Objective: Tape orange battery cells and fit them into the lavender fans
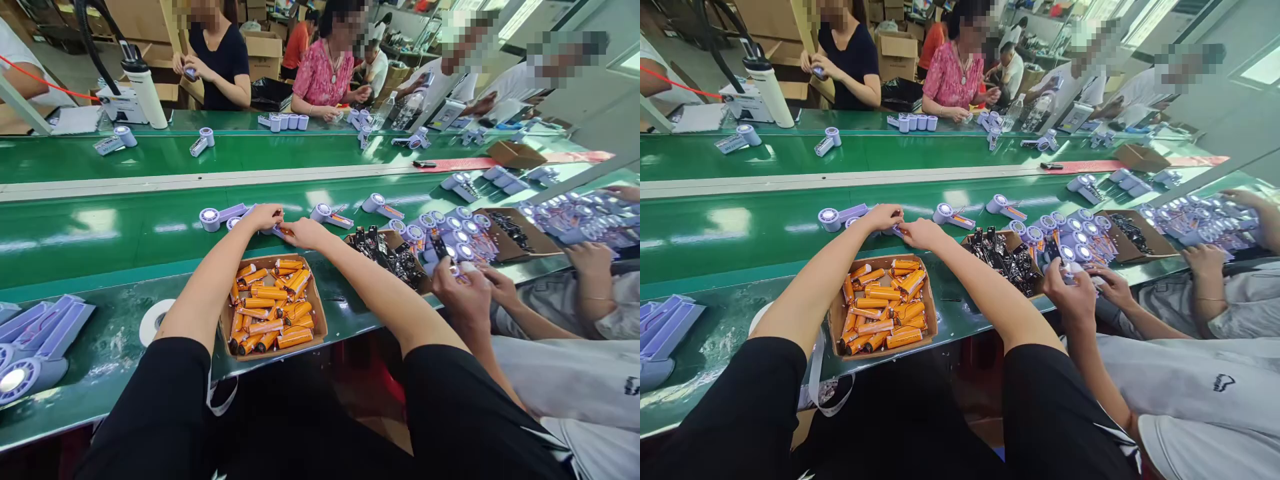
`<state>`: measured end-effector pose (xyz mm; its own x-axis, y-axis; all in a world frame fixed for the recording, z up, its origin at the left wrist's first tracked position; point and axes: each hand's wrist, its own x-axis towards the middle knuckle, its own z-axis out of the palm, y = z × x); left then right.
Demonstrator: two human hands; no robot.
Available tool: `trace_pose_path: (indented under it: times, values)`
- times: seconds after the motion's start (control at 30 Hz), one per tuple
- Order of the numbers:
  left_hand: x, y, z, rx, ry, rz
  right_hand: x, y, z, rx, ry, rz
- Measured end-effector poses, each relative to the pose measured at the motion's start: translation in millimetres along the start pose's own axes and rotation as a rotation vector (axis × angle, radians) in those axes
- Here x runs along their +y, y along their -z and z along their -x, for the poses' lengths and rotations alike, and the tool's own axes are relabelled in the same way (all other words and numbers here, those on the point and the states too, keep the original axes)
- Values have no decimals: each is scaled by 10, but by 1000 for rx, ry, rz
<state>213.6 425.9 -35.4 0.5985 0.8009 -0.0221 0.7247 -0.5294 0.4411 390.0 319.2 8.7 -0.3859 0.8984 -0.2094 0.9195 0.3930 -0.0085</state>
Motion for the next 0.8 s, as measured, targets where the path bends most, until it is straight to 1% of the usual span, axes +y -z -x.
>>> trace_pose_path:
  times: [0.2, 0.27, 0.33, 0.4, 0.43, 0.47, 0.5, 0.53, 0.57, 0.6, 0.67, 0.7, 0.73, 0.77, 0.8]
  values:
    - [127, -43, -14, 45, 49, 23, -43, -60, -165, -65, -38, 23]
    - [220, -39, -33, 63, 68, 27, -25, -65, -214, -83, -36, 28]
    - [347, 10, -9, 80, 86, 32, 16, -46, -214, -96, -5, 35]
    - [477, 114, 140, 115, 103, 37, 88, -9, -169, -102, 26, 47]
    - [530, 180, 290, 161, 97, 41, 138, 9, -139, -99, 32, 54]
    - [567, 245, 500, 230, 75, 42, 198, 24, -111, -91, 32, 59]
    - [585, 304, 775, 316, 43, 37, 269, 34, -89, -71, 22, 62]
    - [581, 349, 1112, 413, 6, 25, 346, 37, -75, -39, 2, 64]
    - [551, 378, 1499, 505, -26, 3, 425, 34, -69, -3, -25, 68]
    - [495, 389, 1921, 578, -27, -27, 500, 27, -69, 25, -56, 75]
    - [311, 357, 2788, 676, 35, -92, 611, 17, -69, 22, -106, 111]
    - [193, 317, 3192, 675, 61, -126, 631, 20, -57, 3, -106, 132]
    - [69, 263, 3551, 596, 70, -158, 617, 35, -28, -7, -86, 142]
    - [-51, 198, 3855, 501, 69, -191, 565, 61, 24, 9, -50, 133]
    - [-156, 126, 4097, 405, 73, -220, 471, 102, 104, 56, -4, 97]
